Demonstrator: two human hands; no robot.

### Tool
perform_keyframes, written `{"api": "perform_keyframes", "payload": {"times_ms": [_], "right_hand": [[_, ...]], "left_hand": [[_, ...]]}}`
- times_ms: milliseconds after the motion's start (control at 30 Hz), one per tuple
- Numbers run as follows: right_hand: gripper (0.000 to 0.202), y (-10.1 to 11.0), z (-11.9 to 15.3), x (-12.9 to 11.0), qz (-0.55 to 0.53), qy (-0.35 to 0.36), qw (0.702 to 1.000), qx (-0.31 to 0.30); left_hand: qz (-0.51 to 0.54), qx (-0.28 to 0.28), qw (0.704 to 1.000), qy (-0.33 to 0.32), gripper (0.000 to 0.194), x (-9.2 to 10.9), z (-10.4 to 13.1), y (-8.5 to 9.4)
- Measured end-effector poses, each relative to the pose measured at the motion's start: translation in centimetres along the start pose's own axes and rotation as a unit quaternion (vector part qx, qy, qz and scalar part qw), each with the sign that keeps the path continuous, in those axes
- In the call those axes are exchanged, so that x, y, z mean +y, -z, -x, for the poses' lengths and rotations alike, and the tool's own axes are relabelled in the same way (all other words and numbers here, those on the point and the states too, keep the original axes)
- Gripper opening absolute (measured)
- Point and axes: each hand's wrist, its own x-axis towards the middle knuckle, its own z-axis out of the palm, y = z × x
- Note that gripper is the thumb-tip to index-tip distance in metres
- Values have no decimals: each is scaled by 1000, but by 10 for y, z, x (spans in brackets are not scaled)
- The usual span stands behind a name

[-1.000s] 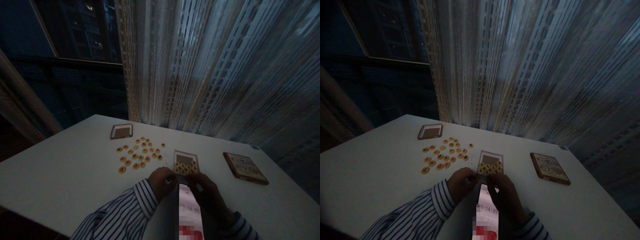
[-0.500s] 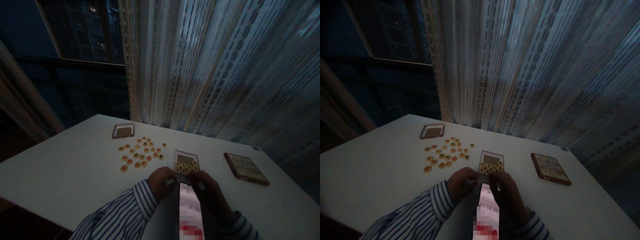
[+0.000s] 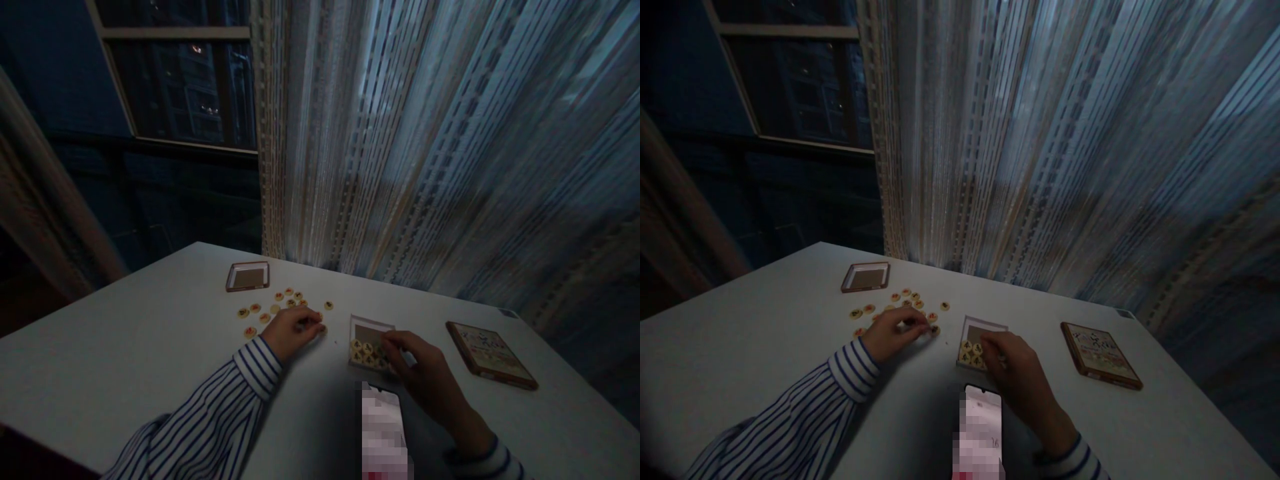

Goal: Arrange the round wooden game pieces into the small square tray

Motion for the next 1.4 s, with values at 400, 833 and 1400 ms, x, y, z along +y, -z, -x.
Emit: {"api": "perform_keyframes", "payload": {"times_ms": [400, 833, 1400], "right_hand": [[20, -12, -49, -17, 61, 83, 990, -94], [20, -36, -68, -26, 47, 131, 979, -147], [20, -56, -58, -25, 46, 131, 965, -222]], "left_hand": [[-101, 42, 992, 59, 16, -54, 8, 44], [-210, -74, 973, 67, 31, -72, 18, 51], [-247, -107, 957, 111, 37, -74, 19, 41]]}}
